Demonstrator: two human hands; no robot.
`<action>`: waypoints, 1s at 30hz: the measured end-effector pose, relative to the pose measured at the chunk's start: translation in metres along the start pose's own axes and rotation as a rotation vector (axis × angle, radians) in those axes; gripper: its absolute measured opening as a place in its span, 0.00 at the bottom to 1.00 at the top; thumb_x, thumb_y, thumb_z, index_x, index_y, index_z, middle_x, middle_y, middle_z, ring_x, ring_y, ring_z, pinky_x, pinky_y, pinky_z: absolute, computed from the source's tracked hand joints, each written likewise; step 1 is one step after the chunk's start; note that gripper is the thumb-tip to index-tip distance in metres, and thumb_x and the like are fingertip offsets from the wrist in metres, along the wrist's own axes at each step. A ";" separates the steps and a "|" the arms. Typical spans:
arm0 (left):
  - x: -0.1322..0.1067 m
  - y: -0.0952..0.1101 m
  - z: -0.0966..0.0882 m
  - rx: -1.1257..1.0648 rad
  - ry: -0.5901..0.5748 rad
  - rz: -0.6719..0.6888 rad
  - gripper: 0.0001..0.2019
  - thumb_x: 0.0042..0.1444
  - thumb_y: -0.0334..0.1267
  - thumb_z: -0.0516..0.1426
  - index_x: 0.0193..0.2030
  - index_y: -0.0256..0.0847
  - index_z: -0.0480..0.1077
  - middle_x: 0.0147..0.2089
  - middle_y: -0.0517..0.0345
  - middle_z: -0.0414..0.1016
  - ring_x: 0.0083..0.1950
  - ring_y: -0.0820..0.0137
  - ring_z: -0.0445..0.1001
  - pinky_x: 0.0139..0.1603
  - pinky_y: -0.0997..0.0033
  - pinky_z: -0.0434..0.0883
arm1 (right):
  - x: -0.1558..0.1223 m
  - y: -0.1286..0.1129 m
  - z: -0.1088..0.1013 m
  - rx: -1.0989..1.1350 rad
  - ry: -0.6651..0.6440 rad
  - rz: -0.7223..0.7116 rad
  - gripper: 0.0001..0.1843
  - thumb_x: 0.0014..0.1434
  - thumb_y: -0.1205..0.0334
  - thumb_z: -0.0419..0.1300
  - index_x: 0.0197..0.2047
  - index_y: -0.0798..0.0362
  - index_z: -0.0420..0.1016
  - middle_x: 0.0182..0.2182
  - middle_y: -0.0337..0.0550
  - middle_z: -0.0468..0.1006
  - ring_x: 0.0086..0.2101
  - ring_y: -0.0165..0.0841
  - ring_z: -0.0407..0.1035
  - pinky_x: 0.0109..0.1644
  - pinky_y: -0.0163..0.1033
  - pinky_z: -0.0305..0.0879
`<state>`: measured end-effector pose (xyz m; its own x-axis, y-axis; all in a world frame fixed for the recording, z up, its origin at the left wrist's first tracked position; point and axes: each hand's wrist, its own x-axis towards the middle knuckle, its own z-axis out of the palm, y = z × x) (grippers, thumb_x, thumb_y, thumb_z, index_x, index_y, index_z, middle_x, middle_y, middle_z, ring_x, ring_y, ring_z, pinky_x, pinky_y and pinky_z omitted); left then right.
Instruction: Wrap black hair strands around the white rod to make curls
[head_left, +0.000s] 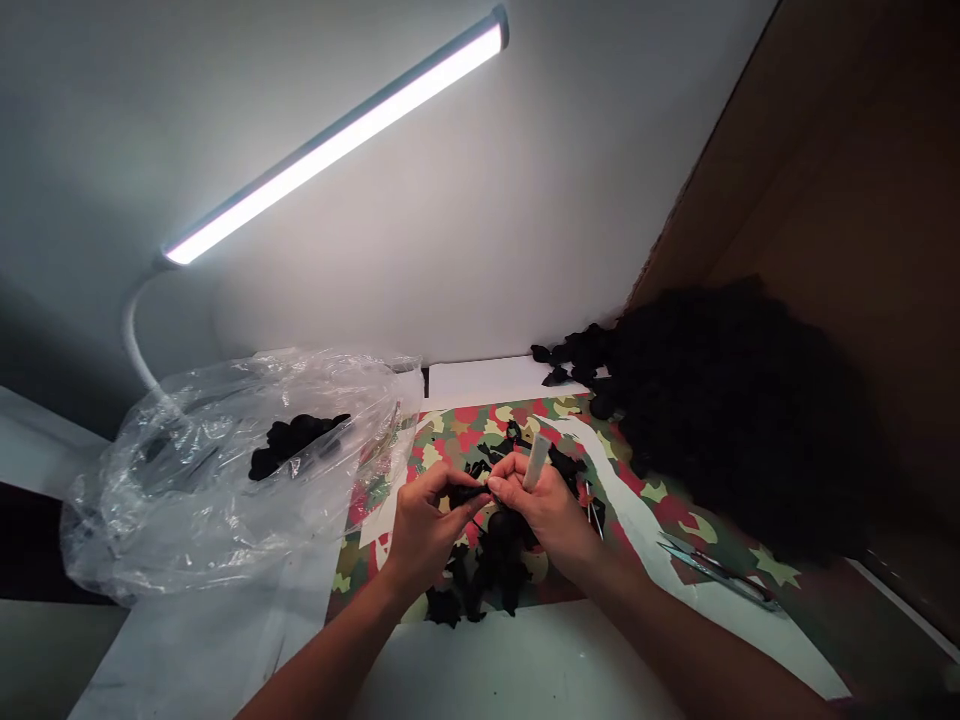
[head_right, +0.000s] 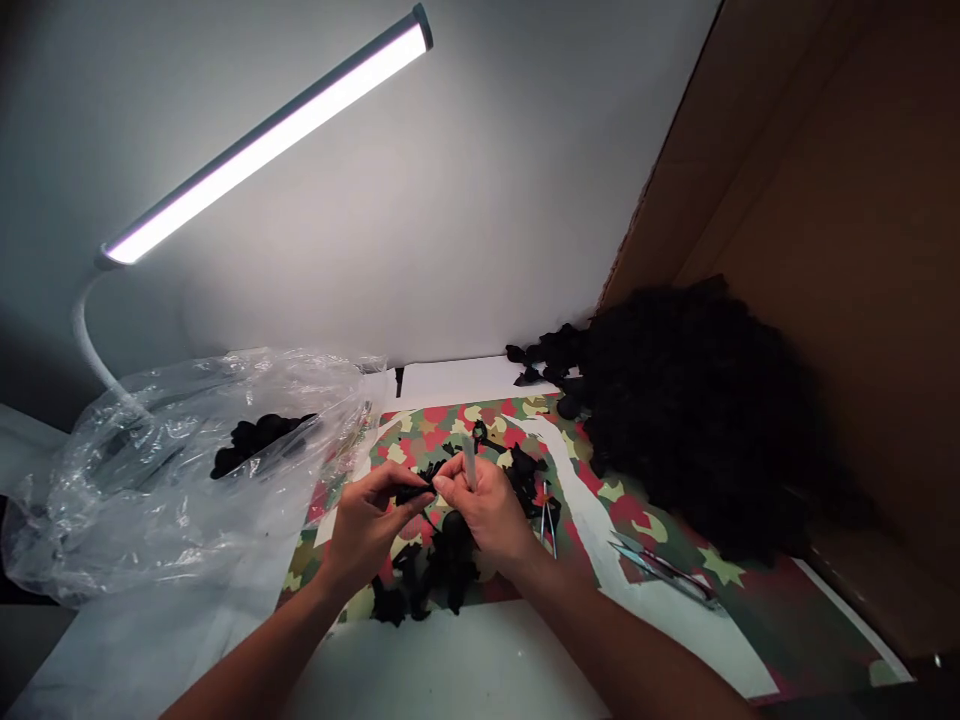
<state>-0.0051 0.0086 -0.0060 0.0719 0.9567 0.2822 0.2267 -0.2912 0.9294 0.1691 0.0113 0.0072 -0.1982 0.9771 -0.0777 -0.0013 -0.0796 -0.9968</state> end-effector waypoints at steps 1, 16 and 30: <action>-0.001 -0.001 0.001 0.011 0.011 0.002 0.06 0.53 0.38 0.68 0.33 0.39 0.78 0.30 0.57 0.79 0.31 0.69 0.76 0.33 0.72 0.73 | 0.002 0.003 0.001 0.034 0.006 -0.001 0.17 0.59 0.46 0.62 0.31 0.51 0.69 0.19 0.29 0.57 0.22 0.28 0.51 0.28 0.36 0.50; -0.001 0.006 0.001 0.062 -0.043 0.132 0.07 0.52 0.39 0.68 0.30 0.40 0.78 0.27 0.57 0.79 0.27 0.69 0.75 0.29 0.72 0.72 | 0.012 0.012 0.001 -0.035 0.205 -0.077 0.21 0.58 0.41 0.60 0.29 0.51 0.67 0.21 0.33 0.62 0.24 0.29 0.55 0.29 0.36 0.54; 0.005 -0.005 0.000 -0.418 -0.183 -0.445 0.17 0.40 0.44 0.74 0.29 0.36 0.75 0.23 0.60 0.76 0.19 0.75 0.71 0.19 0.75 0.71 | 0.008 0.005 -0.029 -0.439 -0.008 -0.226 0.11 0.63 0.54 0.62 0.38 0.49 0.83 0.22 0.36 0.74 0.24 0.31 0.64 0.29 0.37 0.57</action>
<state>-0.0056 0.0150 -0.0089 0.2315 0.9591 -0.1627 -0.1228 0.1947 0.9731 0.1954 0.0245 0.0011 -0.2484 0.9585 0.1400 0.3676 0.2270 -0.9018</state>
